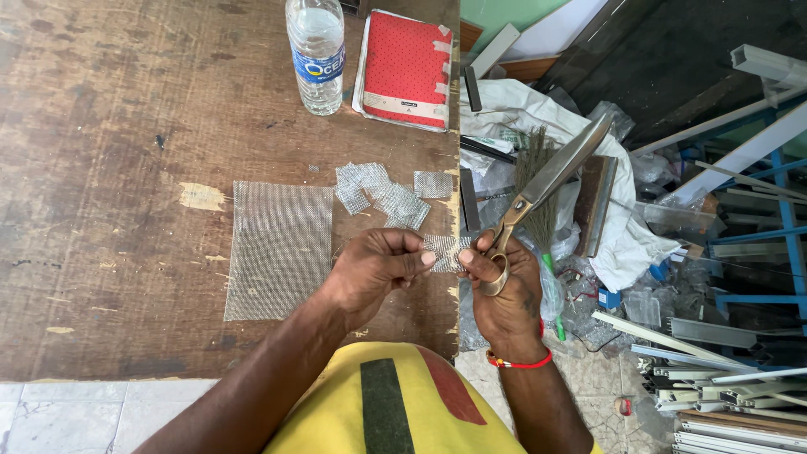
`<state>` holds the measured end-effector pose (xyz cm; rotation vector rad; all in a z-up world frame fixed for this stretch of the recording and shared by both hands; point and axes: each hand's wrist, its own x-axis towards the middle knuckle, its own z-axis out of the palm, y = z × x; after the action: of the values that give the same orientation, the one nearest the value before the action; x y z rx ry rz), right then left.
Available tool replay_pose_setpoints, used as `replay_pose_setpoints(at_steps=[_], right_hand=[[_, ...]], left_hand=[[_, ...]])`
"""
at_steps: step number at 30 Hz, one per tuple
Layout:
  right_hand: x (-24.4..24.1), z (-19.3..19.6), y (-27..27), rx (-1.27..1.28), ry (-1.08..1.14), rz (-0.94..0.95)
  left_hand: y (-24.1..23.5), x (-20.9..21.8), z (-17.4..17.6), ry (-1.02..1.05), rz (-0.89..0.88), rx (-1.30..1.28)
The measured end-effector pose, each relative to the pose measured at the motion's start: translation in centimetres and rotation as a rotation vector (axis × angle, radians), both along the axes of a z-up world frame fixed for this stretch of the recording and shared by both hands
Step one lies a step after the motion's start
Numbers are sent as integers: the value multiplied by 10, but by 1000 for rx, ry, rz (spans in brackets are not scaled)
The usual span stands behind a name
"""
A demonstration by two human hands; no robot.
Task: The person is using scissors to cut small pieces from a wire mesh sheet. They hold the mesh by hand while cutting on a wooden workbench.
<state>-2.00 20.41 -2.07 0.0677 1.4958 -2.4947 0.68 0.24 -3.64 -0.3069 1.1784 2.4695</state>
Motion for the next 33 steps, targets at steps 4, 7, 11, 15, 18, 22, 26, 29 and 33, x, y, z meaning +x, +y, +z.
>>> replay_pose_setpoints(at_steps=[4, 7, 11, 15, 18, 22, 26, 29, 33], right_hand=[[2, 0, 0, 78, 92, -8], [2, 0, -1, 134, 125, -11], [2, 0, -3, 139, 120, -15], [2, -5, -3, 168, 118, -19], [4, -10, 0, 180, 141, 30], [11, -18, 7, 291, 86, 102], [27, -26, 5, 311, 79, 310], [36, -24, 1, 350, 48, 435], [41, -20, -5, 380, 103, 523]], left_hand=[[1, -1, 4, 89, 25, -269], [3, 1, 9, 108, 106, -347], [-2, -3, 9, 98, 67, -282], [0, -3, 5, 64, 105, -334], [2, -4, 6, 79, 295, -314], [-10, -11, 11, 33, 469, -260], [-21, -20, 16, 66, 586, -212], [-21, -27, 15, 65, 639, -215], [-17, -30, 9, 78, 662, -210]])
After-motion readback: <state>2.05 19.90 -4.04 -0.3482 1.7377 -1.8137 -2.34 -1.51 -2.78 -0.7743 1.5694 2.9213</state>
